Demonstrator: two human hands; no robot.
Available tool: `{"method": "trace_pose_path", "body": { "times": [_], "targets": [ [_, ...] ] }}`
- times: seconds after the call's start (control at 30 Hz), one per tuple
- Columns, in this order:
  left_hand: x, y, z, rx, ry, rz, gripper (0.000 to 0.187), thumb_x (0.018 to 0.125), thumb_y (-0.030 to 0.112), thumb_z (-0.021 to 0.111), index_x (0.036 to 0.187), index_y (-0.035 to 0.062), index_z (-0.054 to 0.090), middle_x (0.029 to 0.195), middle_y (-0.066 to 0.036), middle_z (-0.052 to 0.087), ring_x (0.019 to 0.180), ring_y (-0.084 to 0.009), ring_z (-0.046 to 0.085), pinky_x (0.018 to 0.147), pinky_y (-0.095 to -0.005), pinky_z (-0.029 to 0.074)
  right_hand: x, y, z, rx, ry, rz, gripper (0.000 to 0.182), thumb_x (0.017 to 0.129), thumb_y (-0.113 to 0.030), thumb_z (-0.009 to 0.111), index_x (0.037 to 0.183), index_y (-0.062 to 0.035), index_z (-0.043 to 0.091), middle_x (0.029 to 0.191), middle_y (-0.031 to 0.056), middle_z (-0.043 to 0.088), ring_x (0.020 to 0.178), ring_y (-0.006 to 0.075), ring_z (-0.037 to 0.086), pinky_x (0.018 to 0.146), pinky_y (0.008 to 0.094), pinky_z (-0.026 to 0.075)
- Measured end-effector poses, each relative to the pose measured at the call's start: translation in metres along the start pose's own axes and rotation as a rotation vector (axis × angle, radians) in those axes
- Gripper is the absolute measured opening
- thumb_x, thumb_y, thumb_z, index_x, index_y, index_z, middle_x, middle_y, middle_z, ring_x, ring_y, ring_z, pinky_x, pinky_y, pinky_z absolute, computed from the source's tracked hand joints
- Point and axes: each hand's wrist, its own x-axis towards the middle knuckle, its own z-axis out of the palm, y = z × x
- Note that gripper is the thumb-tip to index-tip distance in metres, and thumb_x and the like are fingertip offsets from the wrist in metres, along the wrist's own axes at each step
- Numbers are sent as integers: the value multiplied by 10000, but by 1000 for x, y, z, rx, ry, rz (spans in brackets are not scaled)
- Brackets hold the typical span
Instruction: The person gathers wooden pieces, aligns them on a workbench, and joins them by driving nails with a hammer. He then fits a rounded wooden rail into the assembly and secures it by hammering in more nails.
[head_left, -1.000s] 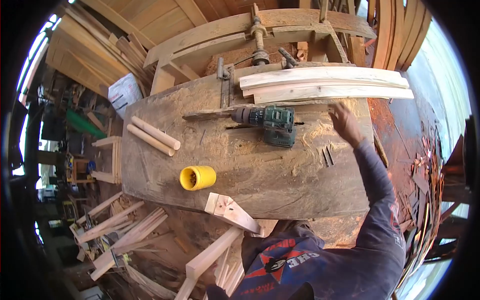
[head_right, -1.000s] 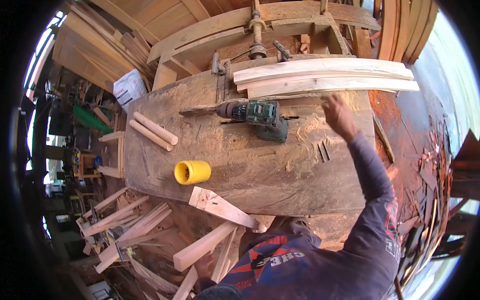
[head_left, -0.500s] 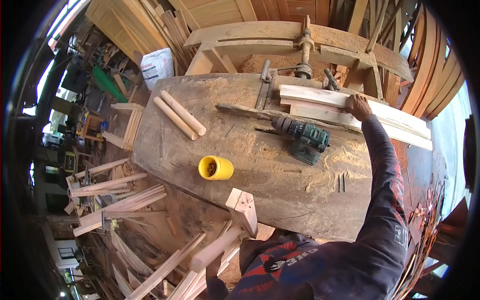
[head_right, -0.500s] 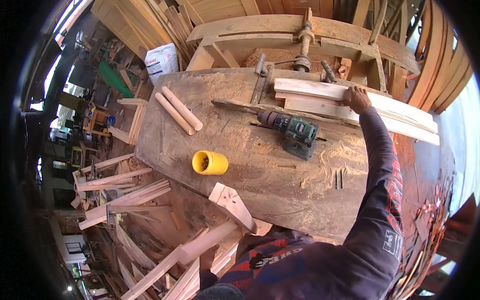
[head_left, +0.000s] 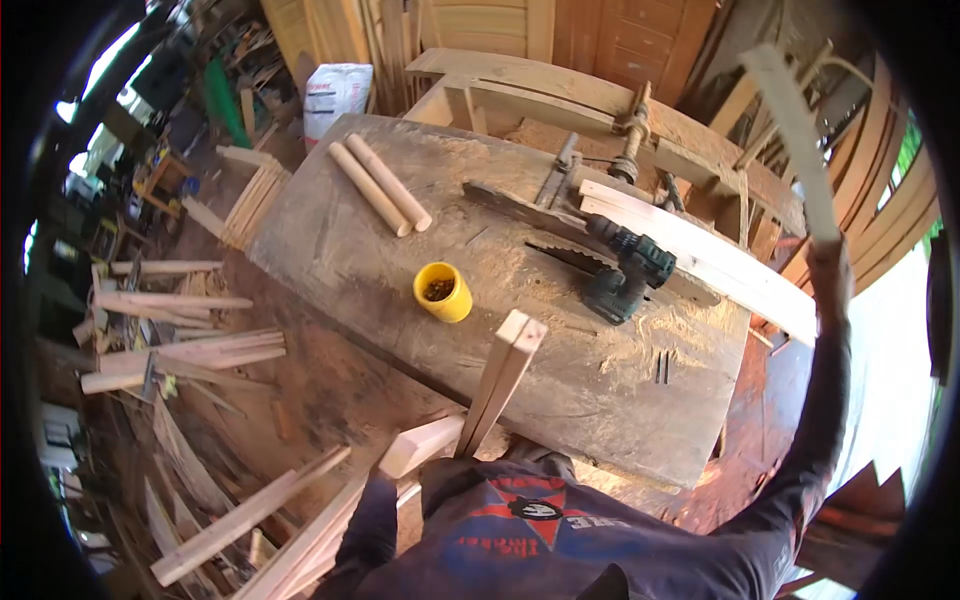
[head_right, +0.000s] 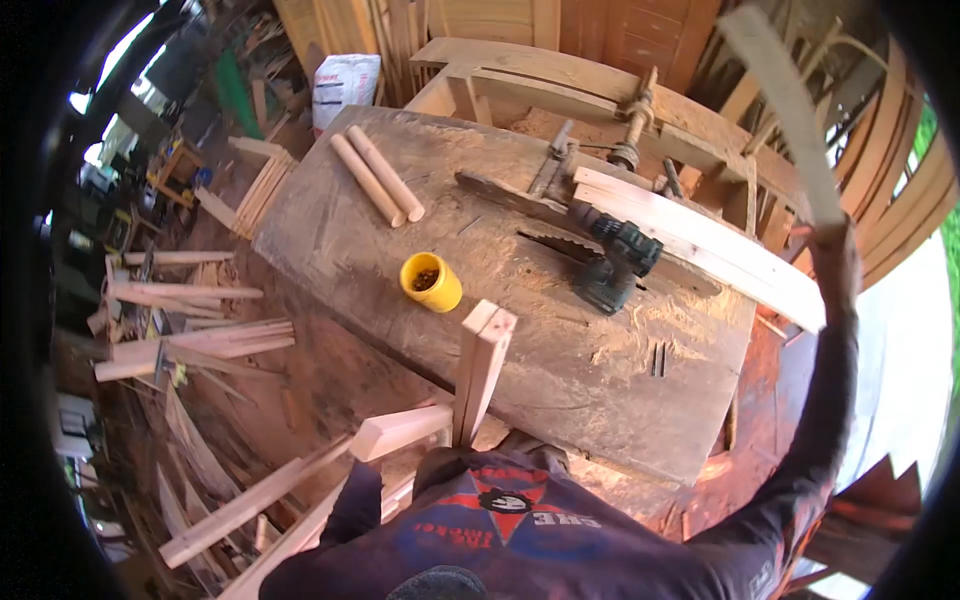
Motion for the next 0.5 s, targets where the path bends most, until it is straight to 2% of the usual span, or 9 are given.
{"method": "trace_pose_path", "body": {
  "times": [0.07, 0.13, 0.17, 0.2, 0.27, 0.3, 0.4, 0.43, 0.5],
  "targets": [
    [3, 16, 0, -265, -83, -90, 695, 832, 153, 708, 1431, 51, 370, 1236, -79, 588, 1112, -179, 555, 962, -328, 449, -17, -3, -49, -110, 29, 4, 415, 847, -251, 692, 1173, -76, 506, 966, 218, 662, 865, 424, 651, 650, 466, 527],
    [-3, 39, 13, 477, -109, 189, 603, 823, 154, 705, 1359, 72, 442, 1170, -42, 601, 1033, -158, 561, 908, -313, 462, -46, -24, -102, -122, -2, 23, 366, 853, -231, 705, 1127, -71, 524, 889, 161, 669, 801, 335, 671, 661, 391, 522],
    [9, 12, -2, 118, -108, -36, 589, 788, 159, 730, 1308, 87, 465, 1148, -51, 604, 1029, -167, 560, 907, -308, 453, -66, -49, -125, -13, 0, 33, 335, 841, -208, 725, 1070, -61, 530, 817, 103, 628, 733, 257, 618, 638, 352, 496],
    [8, 14, -7, 108, -129, -43, 589, 788, 159, 730, 1308, 87, 465, 1148, -51, 604, 1029, -167, 560, 907, -308, 453, -89, -78, -145, 92, 1, 50, 309, 829, -184, 745, 1012, -51, 535, 745, 46, 588, 665, 180, 565, 615, 313, 469],
    [10, 27, -23, 615, -286, 209, 674, 755, 172, 751, 1347, 83, 440, 1170, -86, 598, 1030, -195, 561, 929, -309, 445, -137, -115, -179, 112, -54, 145, 312, 792, -148, 783, 905, -39, 513, 689, -26, 462, 642, 100, 407, 577, 266, 401],
    [15, 10, -38, 568, -300, 208, 764, 743, 173, 752, 1405, 64, 387, 1214, -130, 585, 1066, -235, 571, 931, -329, 455, -165, -142, -190, 130, -31, 136, 344, 773, -126, 798, 844, -34, 474, 665, -19, 435, 621, 92, 380, 555, 261, 372],
    [23, -1, -78, 728, -418, 285, 836, 754, 197, 747, 1454, 41, 318, 1248, -168, 578, 1098, -270, 581, 932, -353, 467, -242, -242, -215, 229, -15, 138, 642, 749, -461, 802, 1067, 17, 514, 646, -8, 454, 596, 99, 417, 543, 269, 387],
    [20, 10, -84, 718, -428, 227, 814, 777, 245, 763, 1454, 65, 349, 1323, -138, 555, 1169, -214, 567, 951, -332, 471, -261, -278, -216, 222, -28, 156, 874, 713, -649, 738, 1184, 41, 482, 651, -12, 477, 615, 101, 456, 560, 270, 415],
    [10, 47, -95, 799, -485, 232, 813, 785, 239, 756, 1453, 40, 338, 1321, -155, 551, 1156, -207, 570, 951, -332, 472, -299, -337, -217, 328, -97, 214, 902, 710, -691, 705, 1167, 54, 484, 762, 4, 531, 654, 103, 498, 576, 265, 436]
  ]
}}
